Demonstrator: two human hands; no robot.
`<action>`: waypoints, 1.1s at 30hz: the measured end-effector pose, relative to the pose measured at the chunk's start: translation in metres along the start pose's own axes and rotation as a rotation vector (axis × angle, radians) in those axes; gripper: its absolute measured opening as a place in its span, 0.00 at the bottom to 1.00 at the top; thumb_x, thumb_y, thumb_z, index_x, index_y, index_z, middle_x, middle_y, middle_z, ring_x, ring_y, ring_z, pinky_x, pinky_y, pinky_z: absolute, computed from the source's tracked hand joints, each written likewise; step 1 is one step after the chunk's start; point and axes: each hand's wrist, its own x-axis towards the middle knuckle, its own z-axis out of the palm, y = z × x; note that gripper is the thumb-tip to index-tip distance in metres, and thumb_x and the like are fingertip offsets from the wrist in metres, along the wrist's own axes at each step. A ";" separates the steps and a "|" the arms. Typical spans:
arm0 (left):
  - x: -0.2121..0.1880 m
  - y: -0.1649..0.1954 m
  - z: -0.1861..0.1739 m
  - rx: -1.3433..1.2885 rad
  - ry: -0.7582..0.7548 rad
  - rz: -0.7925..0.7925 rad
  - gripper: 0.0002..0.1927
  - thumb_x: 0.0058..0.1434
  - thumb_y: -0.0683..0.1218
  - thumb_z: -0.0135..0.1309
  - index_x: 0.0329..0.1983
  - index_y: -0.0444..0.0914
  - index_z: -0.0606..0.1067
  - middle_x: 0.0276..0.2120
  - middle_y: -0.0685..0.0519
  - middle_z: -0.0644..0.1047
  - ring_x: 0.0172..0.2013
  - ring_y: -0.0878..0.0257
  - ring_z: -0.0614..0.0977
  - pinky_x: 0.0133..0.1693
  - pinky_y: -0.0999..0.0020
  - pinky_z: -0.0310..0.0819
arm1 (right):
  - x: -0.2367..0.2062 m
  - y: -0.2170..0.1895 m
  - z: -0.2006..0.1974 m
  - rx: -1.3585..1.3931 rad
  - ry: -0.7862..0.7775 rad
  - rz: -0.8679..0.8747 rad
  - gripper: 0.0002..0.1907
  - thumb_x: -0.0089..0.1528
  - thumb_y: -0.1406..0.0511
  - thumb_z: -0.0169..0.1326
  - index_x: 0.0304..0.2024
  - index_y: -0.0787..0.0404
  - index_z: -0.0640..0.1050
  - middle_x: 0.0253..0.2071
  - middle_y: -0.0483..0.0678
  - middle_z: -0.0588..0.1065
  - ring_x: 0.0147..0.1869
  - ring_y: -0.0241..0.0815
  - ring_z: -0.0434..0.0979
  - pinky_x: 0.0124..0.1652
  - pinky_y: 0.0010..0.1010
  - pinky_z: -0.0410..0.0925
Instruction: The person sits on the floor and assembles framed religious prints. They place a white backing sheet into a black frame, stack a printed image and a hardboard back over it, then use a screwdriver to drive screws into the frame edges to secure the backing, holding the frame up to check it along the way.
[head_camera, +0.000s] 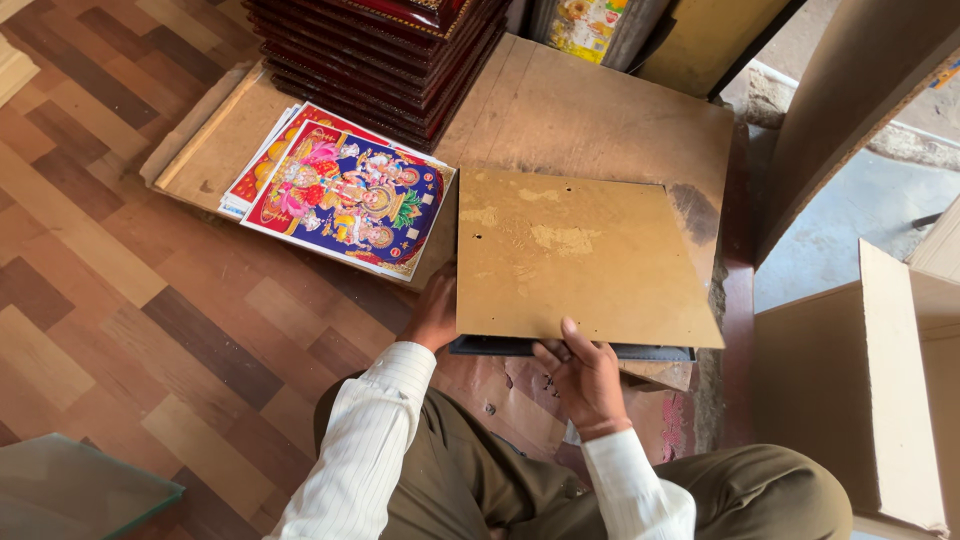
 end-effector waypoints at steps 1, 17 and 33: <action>0.001 0.002 -0.002 -0.049 0.018 -0.005 0.19 0.58 0.47 0.53 0.49 0.31 0.76 0.50 0.35 0.78 0.52 0.36 0.76 0.53 0.50 0.71 | -0.004 -0.003 -0.006 -0.017 0.013 0.002 0.11 0.66 0.67 0.54 0.46 0.72 0.76 0.42 0.55 0.79 0.45 0.47 0.81 0.46 0.39 0.77; -0.019 -0.036 0.008 -0.050 0.395 -0.308 0.18 0.61 0.35 0.48 0.53 0.33 0.79 0.53 0.42 0.81 0.53 0.52 0.83 0.52 0.64 0.78 | -0.009 -0.013 -0.027 -0.147 0.000 0.028 0.11 0.64 0.71 0.53 0.47 0.72 0.78 0.43 0.56 0.81 0.43 0.45 0.82 0.40 0.34 0.75; -0.024 -0.038 0.019 -0.072 0.316 -0.592 0.19 0.59 0.47 0.63 0.50 0.31 0.80 0.37 0.46 0.83 0.36 0.59 0.84 0.42 0.65 0.78 | -0.004 -0.051 -0.091 -0.766 0.267 -0.338 0.14 0.63 0.64 0.64 0.41 0.72 0.83 0.29 0.50 0.78 0.29 0.36 0.73 0.30 0.27 0.66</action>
